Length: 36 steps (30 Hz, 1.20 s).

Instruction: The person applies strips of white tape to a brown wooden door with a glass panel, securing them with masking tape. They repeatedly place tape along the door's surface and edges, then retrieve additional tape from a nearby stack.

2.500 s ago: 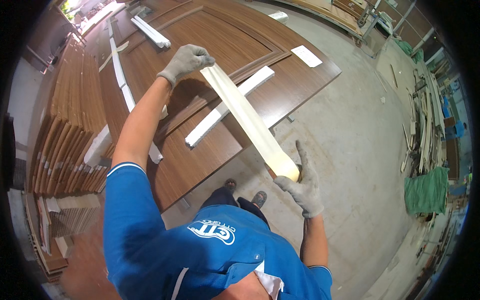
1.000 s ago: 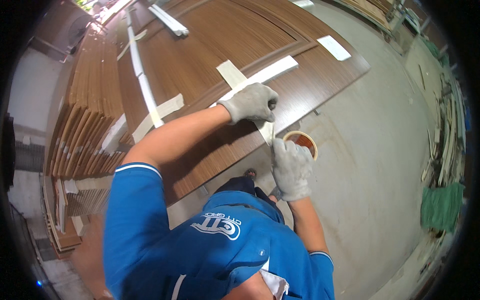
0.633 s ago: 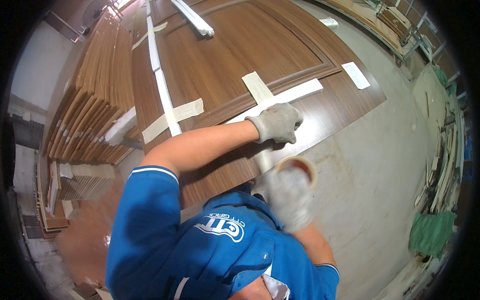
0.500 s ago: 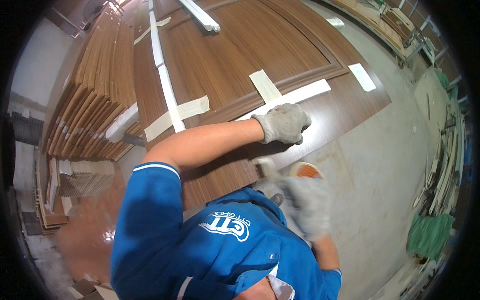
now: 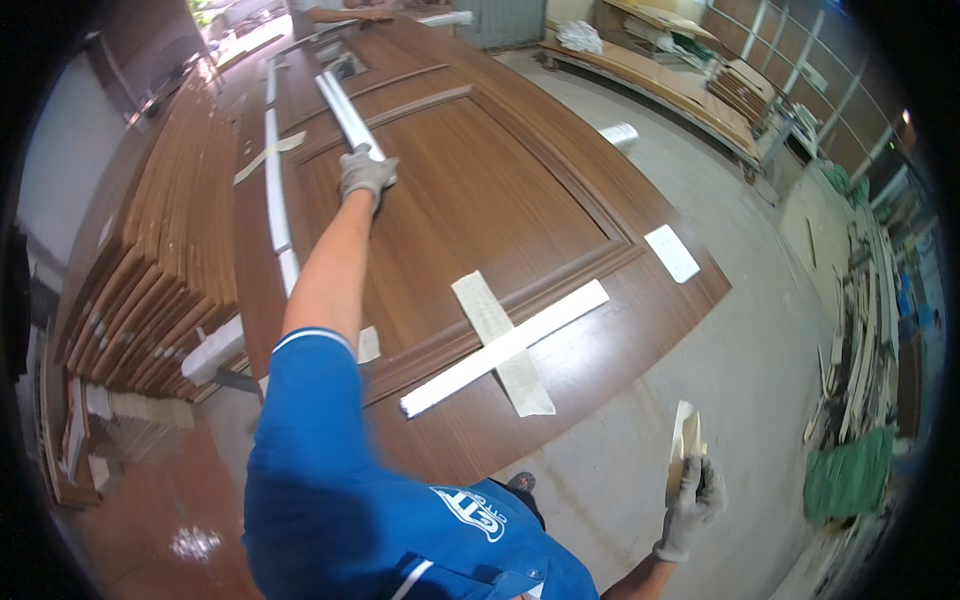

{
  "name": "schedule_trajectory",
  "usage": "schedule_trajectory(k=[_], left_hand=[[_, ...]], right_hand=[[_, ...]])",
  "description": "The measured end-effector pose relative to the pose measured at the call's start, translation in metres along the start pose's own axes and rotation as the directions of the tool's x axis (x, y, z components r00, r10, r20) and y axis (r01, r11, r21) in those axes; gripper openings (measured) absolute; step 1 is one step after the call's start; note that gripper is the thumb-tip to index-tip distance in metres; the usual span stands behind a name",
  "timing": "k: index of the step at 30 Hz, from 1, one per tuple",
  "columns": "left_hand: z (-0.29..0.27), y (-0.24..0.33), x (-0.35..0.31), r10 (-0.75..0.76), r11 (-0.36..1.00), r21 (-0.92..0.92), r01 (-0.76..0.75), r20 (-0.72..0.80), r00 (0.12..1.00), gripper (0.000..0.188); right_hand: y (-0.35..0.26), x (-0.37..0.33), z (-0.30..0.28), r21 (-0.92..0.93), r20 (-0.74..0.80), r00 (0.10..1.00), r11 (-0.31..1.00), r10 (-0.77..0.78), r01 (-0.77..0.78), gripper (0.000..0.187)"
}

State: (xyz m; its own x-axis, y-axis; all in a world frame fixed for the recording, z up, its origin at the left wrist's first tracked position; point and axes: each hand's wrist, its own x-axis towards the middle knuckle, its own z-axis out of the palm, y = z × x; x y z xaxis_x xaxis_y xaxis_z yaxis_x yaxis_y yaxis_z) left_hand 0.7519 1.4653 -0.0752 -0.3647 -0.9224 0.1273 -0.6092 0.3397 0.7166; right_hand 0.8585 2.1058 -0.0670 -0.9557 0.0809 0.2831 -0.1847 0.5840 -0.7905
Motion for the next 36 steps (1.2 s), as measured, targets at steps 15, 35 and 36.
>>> schedule_trajectory(k=[15,35,36], left_hand=[[0.006,0.013,-0.057,-0.028,0.748,-0.602,-0.278,-0.448,0.894,0.034],[0.179,0.261,-0.200,0.141,0.979,-0.003,-0.205,0.737,0.661,0.043],[0.180,0.266,-0.195,0.113,0.975,0.031,-0.218,0.777,0.619,0.045]], right_hand=[[0.120,0.152,-0.009,0.193,0.150,0.988,0.981,-0.028,-0.002,0.023],[0.185,0.400,0.000,0.264,0.281,0.934,0.953,-0.220,0.145,0.020],[0.187,0.411,0.002,0.260,0.262,0.941,0.954,-0.216,0.147,0.020]])
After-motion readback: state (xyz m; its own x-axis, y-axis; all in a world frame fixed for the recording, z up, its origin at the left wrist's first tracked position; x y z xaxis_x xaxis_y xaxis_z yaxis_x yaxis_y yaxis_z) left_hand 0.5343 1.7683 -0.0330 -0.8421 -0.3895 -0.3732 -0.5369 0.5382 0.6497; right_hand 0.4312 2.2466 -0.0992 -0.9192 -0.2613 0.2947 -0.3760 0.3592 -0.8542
